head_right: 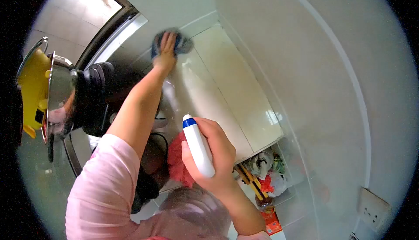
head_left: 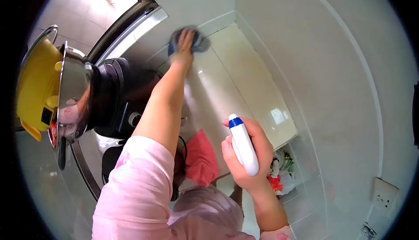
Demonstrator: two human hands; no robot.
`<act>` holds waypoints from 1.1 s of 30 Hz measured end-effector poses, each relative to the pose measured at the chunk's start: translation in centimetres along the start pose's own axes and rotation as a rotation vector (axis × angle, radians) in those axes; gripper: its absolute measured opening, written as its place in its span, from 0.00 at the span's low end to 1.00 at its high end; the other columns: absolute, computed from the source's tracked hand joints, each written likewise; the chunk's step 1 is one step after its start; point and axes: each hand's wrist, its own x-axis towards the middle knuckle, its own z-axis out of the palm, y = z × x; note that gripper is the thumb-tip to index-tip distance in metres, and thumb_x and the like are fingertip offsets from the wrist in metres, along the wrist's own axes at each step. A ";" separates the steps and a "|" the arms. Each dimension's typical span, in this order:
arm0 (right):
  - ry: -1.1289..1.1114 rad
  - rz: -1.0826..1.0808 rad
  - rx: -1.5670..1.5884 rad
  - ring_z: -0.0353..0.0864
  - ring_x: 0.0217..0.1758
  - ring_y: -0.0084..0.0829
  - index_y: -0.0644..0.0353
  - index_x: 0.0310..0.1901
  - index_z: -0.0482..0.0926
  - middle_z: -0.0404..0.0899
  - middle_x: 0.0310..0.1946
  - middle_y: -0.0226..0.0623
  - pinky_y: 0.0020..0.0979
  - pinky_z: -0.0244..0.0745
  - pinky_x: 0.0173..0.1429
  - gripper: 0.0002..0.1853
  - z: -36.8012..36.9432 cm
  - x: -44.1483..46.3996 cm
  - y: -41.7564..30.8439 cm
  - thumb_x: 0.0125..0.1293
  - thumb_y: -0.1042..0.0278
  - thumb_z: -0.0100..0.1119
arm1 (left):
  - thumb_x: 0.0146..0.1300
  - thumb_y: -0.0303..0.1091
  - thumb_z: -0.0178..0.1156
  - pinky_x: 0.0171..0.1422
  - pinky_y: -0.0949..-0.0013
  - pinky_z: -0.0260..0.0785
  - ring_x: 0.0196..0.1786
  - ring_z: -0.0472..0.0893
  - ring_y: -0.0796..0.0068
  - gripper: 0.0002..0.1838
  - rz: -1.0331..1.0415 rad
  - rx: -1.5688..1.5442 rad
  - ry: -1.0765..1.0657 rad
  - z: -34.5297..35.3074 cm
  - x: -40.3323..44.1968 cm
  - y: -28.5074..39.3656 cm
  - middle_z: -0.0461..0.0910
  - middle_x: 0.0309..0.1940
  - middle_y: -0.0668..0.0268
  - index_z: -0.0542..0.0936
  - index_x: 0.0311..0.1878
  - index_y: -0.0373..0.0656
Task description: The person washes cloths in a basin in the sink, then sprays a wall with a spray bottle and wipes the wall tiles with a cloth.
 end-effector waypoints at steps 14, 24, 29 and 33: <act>0.101 0.114 -0.152 0.80 0.39 0.32 0.68 0.51 0.75 0.81 0.43 0.44 0.29 0.74 0.46 0.21 -4.4 -3.9 2.3 0.54 0.78 0.63 | 0.63 0.33 0.50 0.80 0.49 0.39 0.79 0.42 0.52 0.33 0.594 -0.251 0.044 3.4 9.4 4.8 0.46 0.76 0.53 0.59 0.72 0.35; 0.102 0.045 -0.089 0.79 0.33 0.27 0.68 0.51 0.75 0.82 0.44 0.43 0.26 0.75 0.42 0.20 -6.2 -7.7 -3.4 0.54 0.80 0.62 | 0.58 0.37 0.56 0.68 0.51 0.58 0.66 0.63 0.47 0.21 -0.058 -0.262 -0.194 -7.1 -1.9 3.8 0.68 0.59 0.52 0.74 0.54 0.40; 0.105 0.013 -0.005 0.75 0.32 0.19 0.69 0.52 0.74 0.81 0.41 0.39 0.25 0.72 0.41 0.18 -8.7 -9.7 -7.2 0.58 0.79 0.58 | 0.53 0.37 0.61 0.67 0.44 0.61 0.67 0.67 0.46 0.30 -0.265 -0.547 -0.492 -15.8 -3.4 4.9 0.65 0.66 0.49 0.73 0.61 0.39; 0.047 0.014 0.106 0.77 0.30 0.21 0.67 0.52 0.74 0.83 0.44 0.39 0.25 0.73 0.39 0.20 -13.6 -11.7 -8.1 0.57 0.80 0.60 | 0.49 0.33 0.65 0.47 0.52 0.79 0.50 0.84 0.58 0.15 -0.255 -0.696 -0.781 -15.3 -6.6 4.0 0.83 0.44 0.50 0.85 0.38 0.35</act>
